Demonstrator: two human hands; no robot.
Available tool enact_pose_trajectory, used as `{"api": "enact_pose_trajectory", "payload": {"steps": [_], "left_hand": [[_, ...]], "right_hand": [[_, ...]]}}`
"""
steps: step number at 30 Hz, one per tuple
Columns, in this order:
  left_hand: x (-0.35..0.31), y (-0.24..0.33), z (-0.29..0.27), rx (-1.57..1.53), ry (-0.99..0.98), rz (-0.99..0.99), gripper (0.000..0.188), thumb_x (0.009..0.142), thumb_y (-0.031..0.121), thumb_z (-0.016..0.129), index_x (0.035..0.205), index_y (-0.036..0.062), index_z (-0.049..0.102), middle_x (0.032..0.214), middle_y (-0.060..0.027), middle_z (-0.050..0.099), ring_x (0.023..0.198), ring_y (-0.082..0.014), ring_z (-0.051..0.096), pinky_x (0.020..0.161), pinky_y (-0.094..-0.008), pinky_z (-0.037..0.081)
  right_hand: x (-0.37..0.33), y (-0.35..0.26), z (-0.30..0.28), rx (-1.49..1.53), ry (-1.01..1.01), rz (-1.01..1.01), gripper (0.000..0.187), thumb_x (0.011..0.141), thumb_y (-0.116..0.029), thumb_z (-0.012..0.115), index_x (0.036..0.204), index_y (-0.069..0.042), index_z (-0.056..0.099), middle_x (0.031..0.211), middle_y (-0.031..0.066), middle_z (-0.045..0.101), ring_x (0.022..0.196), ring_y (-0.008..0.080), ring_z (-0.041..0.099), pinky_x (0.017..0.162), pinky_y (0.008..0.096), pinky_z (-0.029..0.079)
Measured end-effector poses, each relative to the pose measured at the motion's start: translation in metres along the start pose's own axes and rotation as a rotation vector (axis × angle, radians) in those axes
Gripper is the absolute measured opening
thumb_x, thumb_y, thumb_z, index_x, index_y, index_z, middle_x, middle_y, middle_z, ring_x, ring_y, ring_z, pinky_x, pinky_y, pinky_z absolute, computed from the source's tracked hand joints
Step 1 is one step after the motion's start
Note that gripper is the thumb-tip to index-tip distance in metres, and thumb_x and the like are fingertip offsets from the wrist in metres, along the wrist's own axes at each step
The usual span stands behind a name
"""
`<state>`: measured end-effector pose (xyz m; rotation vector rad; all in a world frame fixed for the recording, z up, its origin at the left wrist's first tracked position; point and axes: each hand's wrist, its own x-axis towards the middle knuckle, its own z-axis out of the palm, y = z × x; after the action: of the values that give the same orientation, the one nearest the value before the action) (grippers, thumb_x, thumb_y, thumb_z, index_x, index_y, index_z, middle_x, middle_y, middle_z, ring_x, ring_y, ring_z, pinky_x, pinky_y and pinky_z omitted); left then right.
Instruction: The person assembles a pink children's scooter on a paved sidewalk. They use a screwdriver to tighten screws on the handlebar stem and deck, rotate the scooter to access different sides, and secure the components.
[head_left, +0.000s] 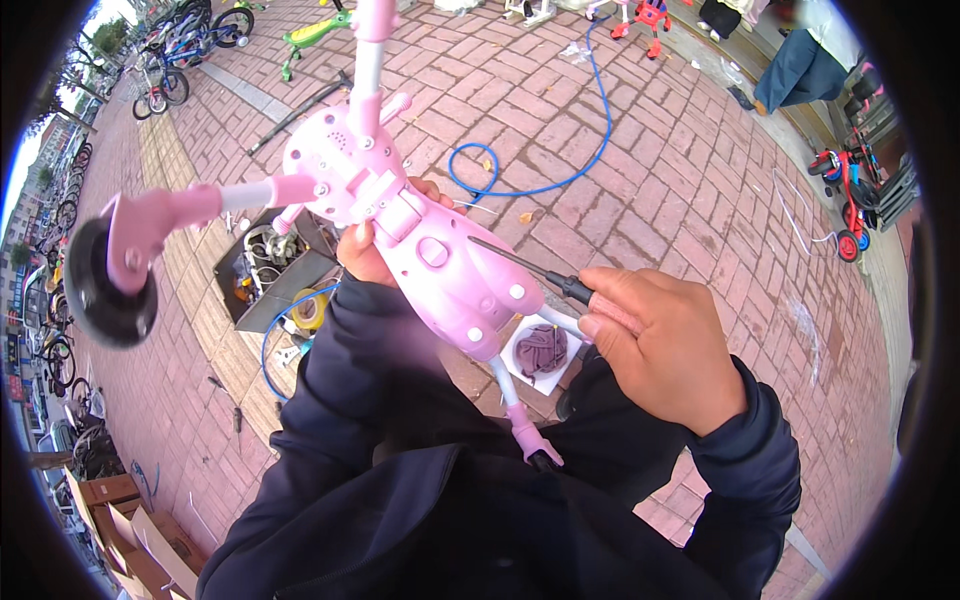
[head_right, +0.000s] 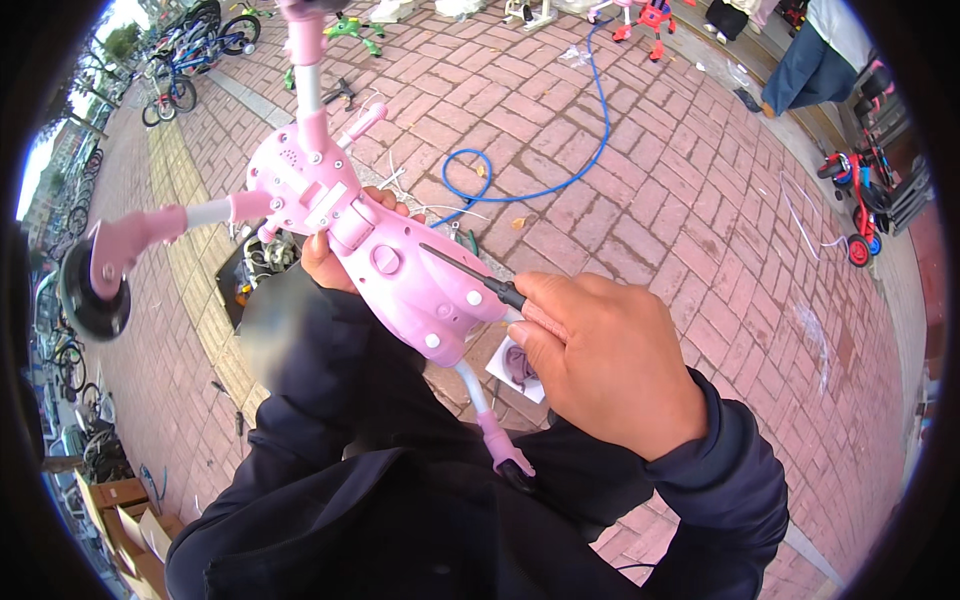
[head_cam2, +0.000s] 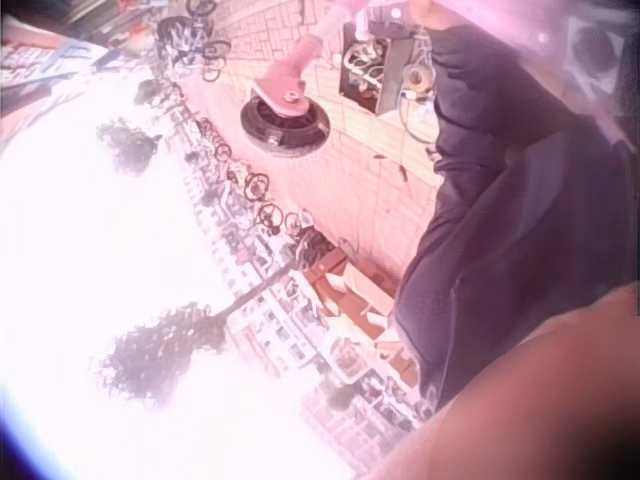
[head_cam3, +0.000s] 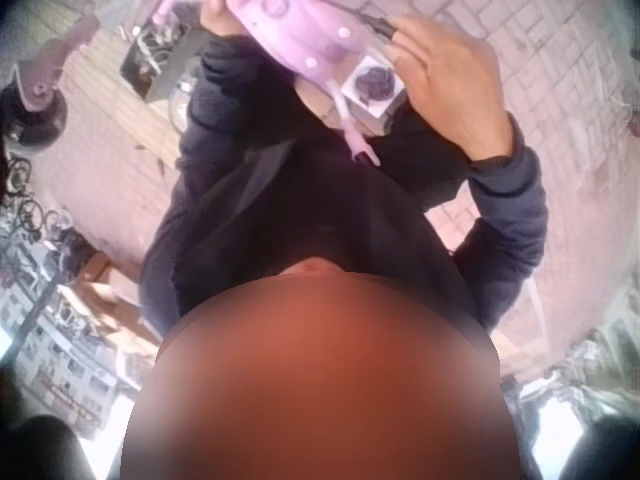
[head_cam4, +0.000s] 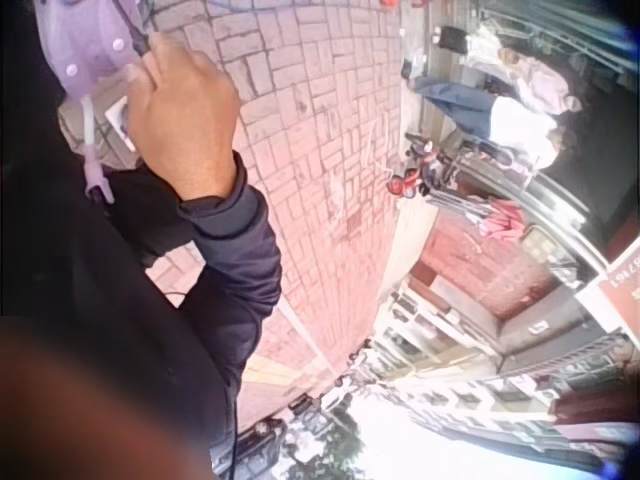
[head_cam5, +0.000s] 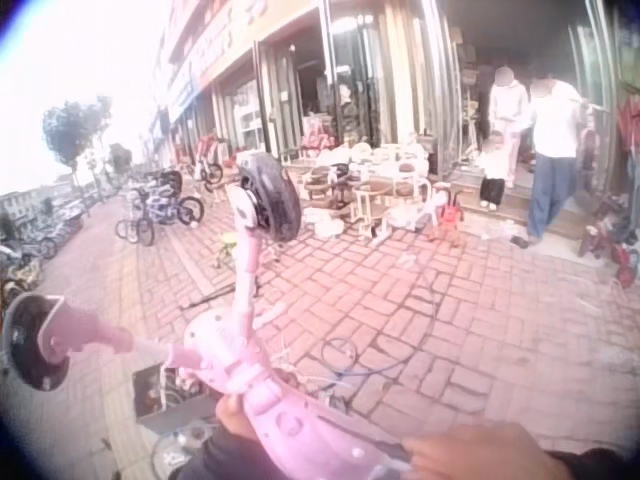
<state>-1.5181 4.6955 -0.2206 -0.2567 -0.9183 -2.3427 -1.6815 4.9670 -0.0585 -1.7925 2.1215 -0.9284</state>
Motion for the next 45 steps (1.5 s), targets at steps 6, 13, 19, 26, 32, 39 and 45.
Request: {"api": "enact_pose_trajectory", "payload": {"steps": [6, 13, 19, 26, 32, 39, 45], "left_hand": [[-0.008, 0.001, -0.005, -0.088, -0.08, 0.171, 0.081, 0.077, 0.054, 0.078, 0.131, -0.0031, 0.058, 0.124, -0.0172, 0.064, 0.122, -0.0362, 0.062, 0.115, -0.062, 0.042], [-0.015, 0.008, -0.003, 0.002, -0.023, 0.184, 0.088, 0.078, 0.065, 0.076, 0.132, -0.0005, 0.055, 0.12, -0.0139, 0.058, 0.12, -0.0333, 0.06, 0.108, -0.0618, 0.047], [-0.014, 0.011, 0.003, 0.051, 0.049, 0.103, 0.084, 0.075, 0.059, 0.081, 0.13, 0.0007, 0.058, 0.117, -0.0136, 0.061, 0.116, -0.0339, 0.063, 0.111, -0.0603, 0.046], [-0.011, 0.013, 0.006, 0.032, 0.029, 0.064, 0.082, 0.074, 0.057, 0.081, 0.13, 0.0007, 0.058, 0.119, -0.0143, 0.064, 0.118, -0.0346, 0.064, 0.112, -0.0597, 0.045], [-0.01, 0.011, 0.009, 0.056, 0.065, 0.059, 0.082, 0.074, 0.058, 0.081, 0.129, 0.0012, 0.058, 0.116, -0.0125, 0.063, 0.117, -0.0327, 0.063, 0.11, -0.0588, 0.047], [-0.008, 0.008, 0.009, 0.064, 0.026, 0.06, 0.081, 0.075, 0.057, 0.08, 0.129, 0.0009, 0.058, 0.117, -0.0139, 0.062, 0.119, -0.0331, 0.062, 0.11, -0.0593, 0.047], [-0.008, 0.013, 0.006, 0.107, 0.046, 0.061, 0.081, 0.075, 0.056, 0.079, 0.128, -0.001, 0.057, 0.116, -0.0158, 0.062, 0.117, -0.0336, 0.063, 0.11, -0.0599, 0.048]], "right_hand": [[0.011, -0.007, 0.017, 0.031, 0.049, -0.104, 0.031, 0.088, -0.017, 0.078, 0.115, -0.005, 0.07, 0.08, 0.0119, 0.069, 0.071, 0.0326, 0.067, 0.062, 0.0427, 0.054], [0.027, -0.04, 0.013, -0.25, -0.019, -0.175, 0.027, 0.085, -0.018, 0.076, 0.107, -0.004, 0.07, 0.074, 0.0075, 0.059, 0.064, 0.0265, 0.064, 0.052, 0.0408, 0.048], [0.033, -0.071, 0.02, -0.73, -0.073, -0.496, 0.024, 0.082, -0.013, 0.072, 0.104, -0.004, 0.073, 0.069, 0.0019, 0.049, 0.063, 0.0189, 0.056, 0.048, 0.033, 0.037], [0.035, -0.06, 0.021, -0.363, -0.164, -0.137, 0.024, 0.089, -0.016, 0.072, 0.107, -0.001, 0.066, 0.072, 0.0088, 0.058, 0.061, 0.0315, 0.064, 0.054, 0.0429, 0.048], [0.034, -0.044, 0.011, -0.105, -0.126, -0.094, 0.033, 0.089, -0.015, 0.072, 0.118, 0.001, 0.068, 0.077, 0.0104, 0.058, 0.061, 0.037, 0.062, 0.059, 0.0456, 0.05], [0.024, -0.043, 0.019, -0.246, -0.177, -0.176, 0.023, 0.088, -0.014, 0.069, 0.1, 0.004, 0.064, 0.066, 0.0121, 0.055, 0.059, 0.0412, 0.064, 0.06, 0.0474, 0.053], [0.034, -0.028, 0.023, 0.311, -0.114, 0.112, 0.043, 0.088, -0.018, 0.074, 0.125, 0.002, 0.066, 0.077, 0.0134, 0.058, 0.068, 0.0385, 0.065, 0.062, 0.0464, 0.054]]}}
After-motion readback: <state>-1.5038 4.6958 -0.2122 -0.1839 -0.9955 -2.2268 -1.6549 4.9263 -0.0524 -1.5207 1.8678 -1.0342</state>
